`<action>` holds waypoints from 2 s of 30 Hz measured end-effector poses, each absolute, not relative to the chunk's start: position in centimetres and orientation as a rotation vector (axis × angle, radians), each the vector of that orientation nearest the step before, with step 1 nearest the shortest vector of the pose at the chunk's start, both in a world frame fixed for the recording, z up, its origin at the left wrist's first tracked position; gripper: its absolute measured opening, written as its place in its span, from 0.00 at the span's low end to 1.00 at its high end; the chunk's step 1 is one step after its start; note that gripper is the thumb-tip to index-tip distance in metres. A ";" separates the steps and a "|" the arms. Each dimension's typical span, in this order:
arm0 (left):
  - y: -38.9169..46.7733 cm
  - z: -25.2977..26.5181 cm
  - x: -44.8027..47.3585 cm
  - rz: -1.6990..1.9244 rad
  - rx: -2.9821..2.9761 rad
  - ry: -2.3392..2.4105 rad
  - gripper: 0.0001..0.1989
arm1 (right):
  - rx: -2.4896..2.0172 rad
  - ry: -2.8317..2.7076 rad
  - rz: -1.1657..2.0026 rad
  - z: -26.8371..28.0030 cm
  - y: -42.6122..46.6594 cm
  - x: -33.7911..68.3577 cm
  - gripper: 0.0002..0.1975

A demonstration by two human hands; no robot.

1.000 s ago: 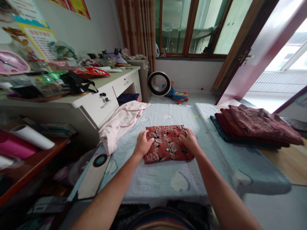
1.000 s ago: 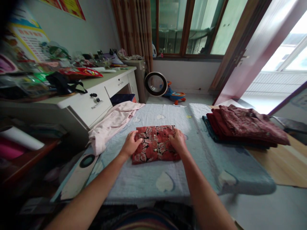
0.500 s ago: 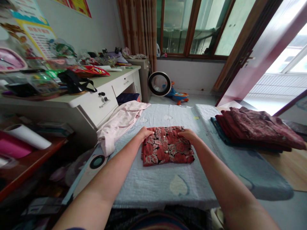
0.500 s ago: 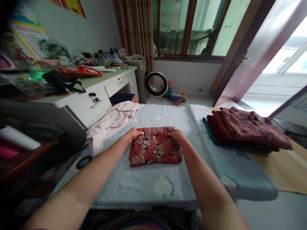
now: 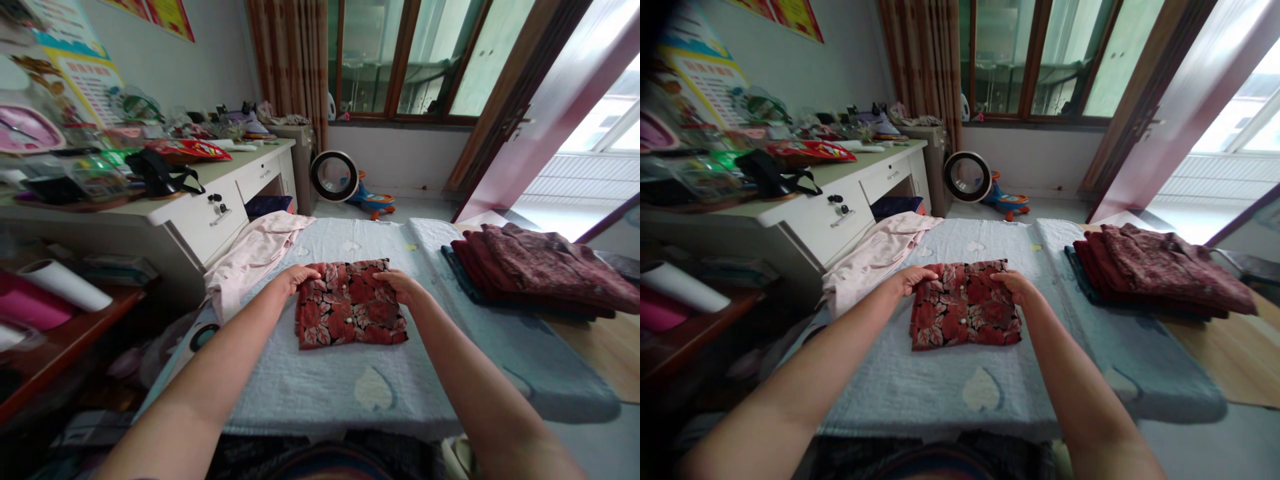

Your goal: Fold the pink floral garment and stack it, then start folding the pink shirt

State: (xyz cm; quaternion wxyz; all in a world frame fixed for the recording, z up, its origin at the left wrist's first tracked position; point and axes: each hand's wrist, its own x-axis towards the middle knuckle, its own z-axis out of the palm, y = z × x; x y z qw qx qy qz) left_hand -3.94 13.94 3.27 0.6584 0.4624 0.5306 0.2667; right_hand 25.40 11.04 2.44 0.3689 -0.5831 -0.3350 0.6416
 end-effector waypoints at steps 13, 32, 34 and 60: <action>14.2 10.7 -2.6 1.059 1.460 1.001 0.27 | -1.158 -1.097 1.325 9.0 10.8 28.6 0.20; 1.2 -0.3 -5.8 0.810 2.630 1.219 0.20 | -1.364 -1.743 0.862 0.0 -1.9 30.0 0.14; -0.1 -0.6 -6.2 0.796 2.663 1.262 0.23 | -1.377 -1.819 0.910 0.0 -3.3 30.7 0.19; -2.2 2.1 2.1 0.274 2.878 0.872 0.07 | -1.632 -2.237 0.223 0.7 -2.5 23.5 0.15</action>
